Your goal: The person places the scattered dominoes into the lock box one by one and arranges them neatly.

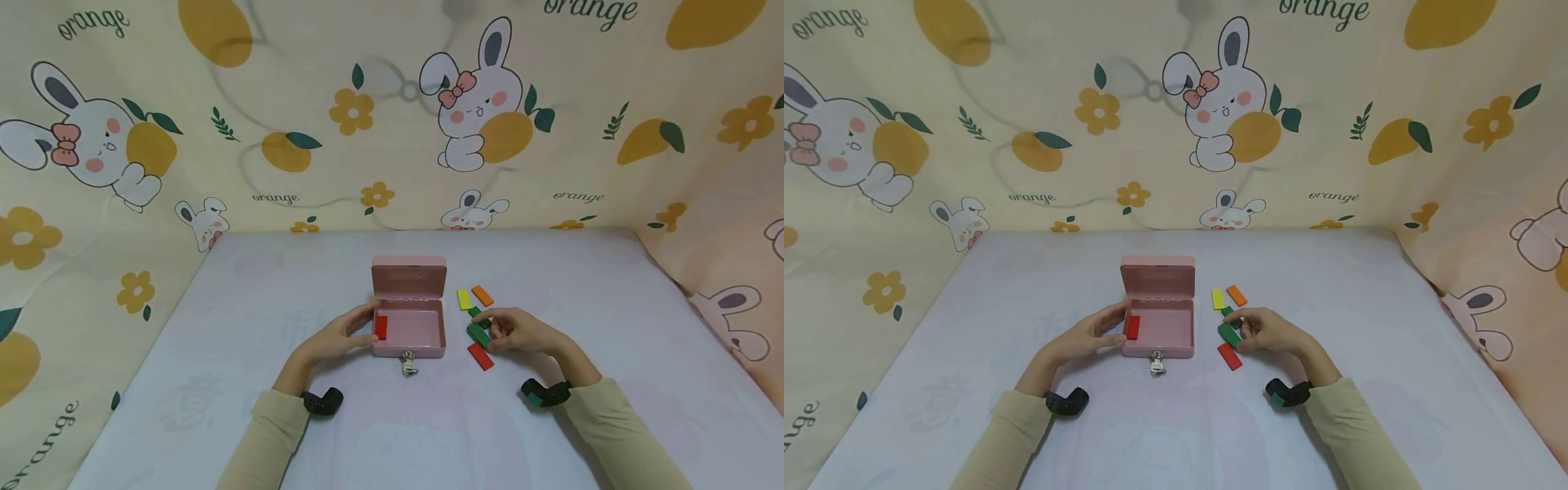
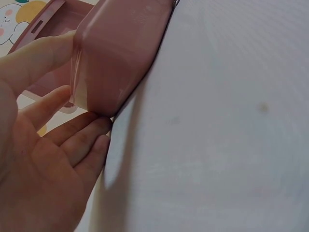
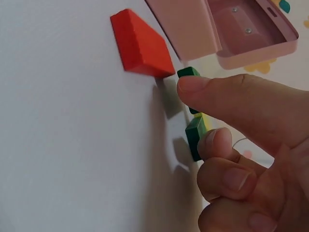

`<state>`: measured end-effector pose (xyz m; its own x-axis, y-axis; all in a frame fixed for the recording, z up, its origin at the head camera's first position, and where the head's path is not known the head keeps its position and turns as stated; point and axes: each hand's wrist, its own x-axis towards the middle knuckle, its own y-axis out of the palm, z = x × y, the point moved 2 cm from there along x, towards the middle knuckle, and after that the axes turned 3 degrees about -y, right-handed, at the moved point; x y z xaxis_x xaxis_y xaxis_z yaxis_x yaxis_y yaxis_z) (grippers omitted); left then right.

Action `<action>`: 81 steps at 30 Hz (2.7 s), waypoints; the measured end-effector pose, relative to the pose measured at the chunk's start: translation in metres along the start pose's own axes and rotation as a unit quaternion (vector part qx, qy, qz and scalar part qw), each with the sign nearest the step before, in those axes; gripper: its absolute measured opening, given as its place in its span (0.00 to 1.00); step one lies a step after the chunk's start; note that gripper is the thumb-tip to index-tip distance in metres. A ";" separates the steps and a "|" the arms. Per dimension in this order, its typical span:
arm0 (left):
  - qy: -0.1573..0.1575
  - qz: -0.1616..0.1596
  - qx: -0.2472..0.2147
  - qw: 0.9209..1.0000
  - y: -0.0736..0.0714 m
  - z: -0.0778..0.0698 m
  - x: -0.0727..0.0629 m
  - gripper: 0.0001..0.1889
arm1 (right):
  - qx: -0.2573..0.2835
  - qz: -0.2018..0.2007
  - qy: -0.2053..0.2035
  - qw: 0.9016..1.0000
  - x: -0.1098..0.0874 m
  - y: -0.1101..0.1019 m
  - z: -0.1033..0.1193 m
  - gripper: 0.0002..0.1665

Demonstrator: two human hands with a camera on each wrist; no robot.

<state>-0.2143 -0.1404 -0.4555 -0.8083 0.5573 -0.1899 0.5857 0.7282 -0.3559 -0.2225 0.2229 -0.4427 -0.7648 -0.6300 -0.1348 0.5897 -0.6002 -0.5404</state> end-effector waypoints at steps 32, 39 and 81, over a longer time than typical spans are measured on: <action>-0.005 0.000 -0.012 1.000 0.001 0.001 0.000 0.38 | 0.011 -0.057 0.014 0.998 0.015 0.010 0.031 0.27; -0.011 0.001 -0.016 1.000 0.001 0.001 -0.001 0.37 | 0.011 -0.076 0.010 0.997 0.020 0.014 0.033 0.28; 0.000 0.000 -0.012 1.000 0.003 0.000 -0.001 0.36 | 0.027 -0.115 -0.023 0.993 0.048 0.051 0.067 0.28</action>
<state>-0.2118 -0.1391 -0.4562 -0.8080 0.5575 -0.1905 0.5874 0.7372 -0.3339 -0.2119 0.1294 -0.4211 -0.8690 -0.4941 0.0248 0.4150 -0.7554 -0.5071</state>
